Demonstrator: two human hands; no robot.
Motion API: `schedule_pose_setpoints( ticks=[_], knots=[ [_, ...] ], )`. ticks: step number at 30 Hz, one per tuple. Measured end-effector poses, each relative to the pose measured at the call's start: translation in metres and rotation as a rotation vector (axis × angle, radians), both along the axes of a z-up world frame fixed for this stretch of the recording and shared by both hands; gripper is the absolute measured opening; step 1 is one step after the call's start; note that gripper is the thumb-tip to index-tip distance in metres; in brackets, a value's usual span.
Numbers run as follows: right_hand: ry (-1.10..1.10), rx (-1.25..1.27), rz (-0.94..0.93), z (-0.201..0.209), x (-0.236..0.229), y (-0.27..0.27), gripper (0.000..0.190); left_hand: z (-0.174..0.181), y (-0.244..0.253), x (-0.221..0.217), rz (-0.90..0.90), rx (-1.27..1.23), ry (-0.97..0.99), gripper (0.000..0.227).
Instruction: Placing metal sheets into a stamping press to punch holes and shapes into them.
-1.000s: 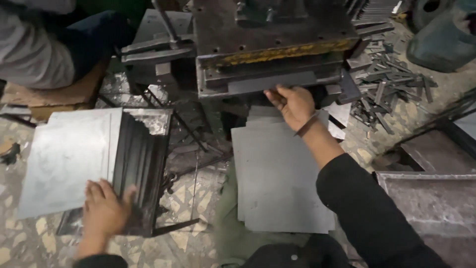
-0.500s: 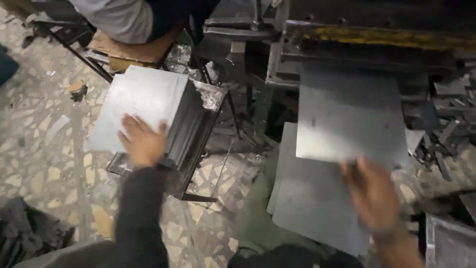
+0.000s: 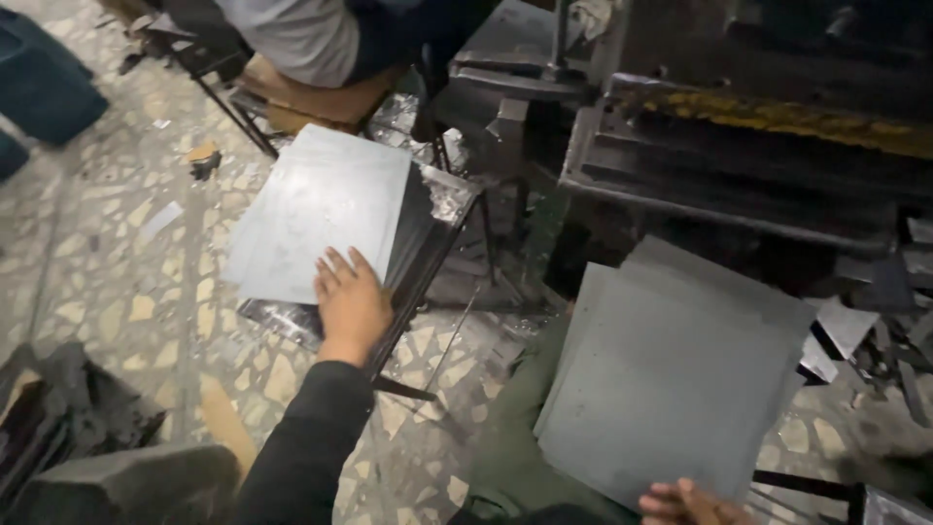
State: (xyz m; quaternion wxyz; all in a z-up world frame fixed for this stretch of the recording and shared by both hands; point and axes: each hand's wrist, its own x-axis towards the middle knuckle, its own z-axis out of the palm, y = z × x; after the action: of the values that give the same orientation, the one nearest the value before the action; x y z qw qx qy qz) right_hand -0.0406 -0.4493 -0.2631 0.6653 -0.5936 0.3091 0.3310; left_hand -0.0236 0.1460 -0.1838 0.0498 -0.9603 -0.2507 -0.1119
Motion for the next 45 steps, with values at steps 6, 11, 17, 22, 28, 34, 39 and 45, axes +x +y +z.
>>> schedule_pose_setpoints(
  ticks=[6,11,17,22,28,34,39,45],
  knots=[
    [0.080,-0.025,0.169,0.125,0.035,0.050,0.049,0.176,-0.026,-0.008,-0.026,-0.297,-0.045,0.026],
    [-0.073,0.021,0.136,0.128,0.014,0.083,0.048,0.253,-0.029,-0.047,0.050,-1.353,-0.542,0.041],
    [-0.546,0.198,0.269,0.143,-0.001,0.124,0.036,0.135,-0.142,-0.033,0.040,-2.080,-0.677,0.021],
    [-0.759,0.280,0.009,0.200,0.021,0.152,0.040,0.135,-0.242,0.020,-0.116,-2.402,-0.430,0.044],
    [-0.633,0.251,-0.493,0.235,0.107,0.167,0.011,0.149,-0.273,0.101,-0.007,-2.285,-0.488,0.062],
    [-0.570,0.412,-0.444,0.191,0.228,0.163,0.040,0.140,-0.261,0.155,-0.012,-2.266,-0.588,0.044],
    [-0.542,0.283,-0.326,0.194,0.263,0.169,0.016,0.126,-0.251,0.180,-0.137,-2.071,-0.639,0.030],
    [-0.590,0.257,-0.344,0.192,0.264,0.175,0.015,0.110,-0.255,0.197,-0.084,-1.986,-0.669,0.037]
  ],
)
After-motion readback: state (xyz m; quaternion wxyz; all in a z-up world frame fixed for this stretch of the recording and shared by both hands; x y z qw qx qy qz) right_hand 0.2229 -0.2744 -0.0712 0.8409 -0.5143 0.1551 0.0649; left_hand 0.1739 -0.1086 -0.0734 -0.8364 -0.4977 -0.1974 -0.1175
